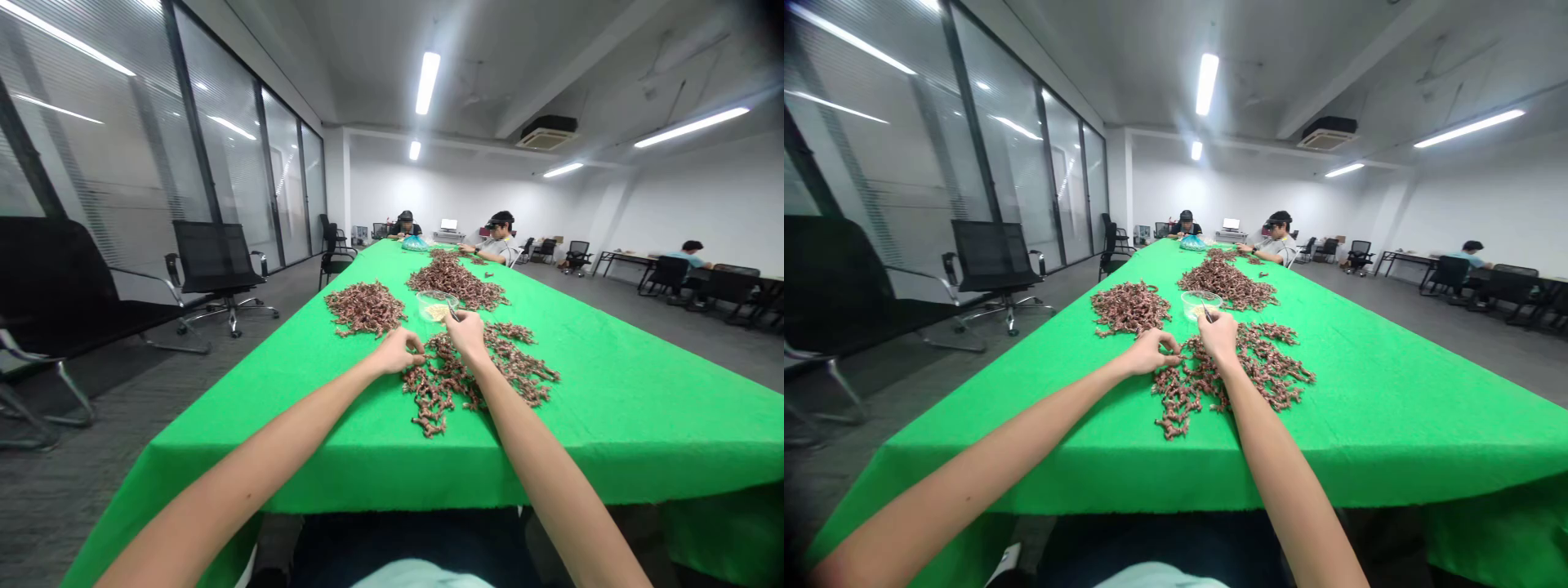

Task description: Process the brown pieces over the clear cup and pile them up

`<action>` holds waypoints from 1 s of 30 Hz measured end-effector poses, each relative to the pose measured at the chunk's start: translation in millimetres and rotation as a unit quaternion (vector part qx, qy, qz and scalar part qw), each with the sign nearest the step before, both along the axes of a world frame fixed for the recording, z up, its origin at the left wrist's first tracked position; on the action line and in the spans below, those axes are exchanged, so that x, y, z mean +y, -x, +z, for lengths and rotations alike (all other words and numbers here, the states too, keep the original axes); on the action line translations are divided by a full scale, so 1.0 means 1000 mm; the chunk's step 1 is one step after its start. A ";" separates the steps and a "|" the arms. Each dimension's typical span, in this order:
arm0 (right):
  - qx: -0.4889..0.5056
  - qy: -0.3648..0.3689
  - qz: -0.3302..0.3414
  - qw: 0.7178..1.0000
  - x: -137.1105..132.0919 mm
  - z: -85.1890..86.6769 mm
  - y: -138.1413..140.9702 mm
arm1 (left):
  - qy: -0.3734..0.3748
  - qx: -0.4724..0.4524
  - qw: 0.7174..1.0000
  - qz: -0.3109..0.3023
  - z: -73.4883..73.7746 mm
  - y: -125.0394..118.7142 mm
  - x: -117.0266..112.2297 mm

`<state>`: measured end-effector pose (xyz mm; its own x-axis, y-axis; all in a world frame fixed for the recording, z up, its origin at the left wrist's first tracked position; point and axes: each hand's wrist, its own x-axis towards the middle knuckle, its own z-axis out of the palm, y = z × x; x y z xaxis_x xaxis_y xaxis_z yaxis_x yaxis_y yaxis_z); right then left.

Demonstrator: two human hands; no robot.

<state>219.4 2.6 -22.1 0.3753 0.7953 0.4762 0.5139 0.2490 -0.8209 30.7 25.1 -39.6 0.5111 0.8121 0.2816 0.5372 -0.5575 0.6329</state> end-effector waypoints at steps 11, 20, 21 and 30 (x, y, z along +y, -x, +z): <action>-0.022 -0.017 -0.002 1.000 -0.004 0.006 0.004 | 0.083 -0.277 0.957 -0.007 0.006 -0.006 0.006; -0.032 -0.019 0.011 0.999 -0.001 0.005 0.003 | 0.331 -0.464 0.821 0.035 0.022 0.000 0.002; -0.036 -0.020 0.013 0.999 -0.001 0.004 0.003 | 0.332 -0.468 0.818 0.031 0.023 0.001 0.002; -0.071 -0.039 0.020 0.997 0.000 0.001 0.004 | 0.365 -0.463 0.807 -0.028 0.030 0.002 -0.005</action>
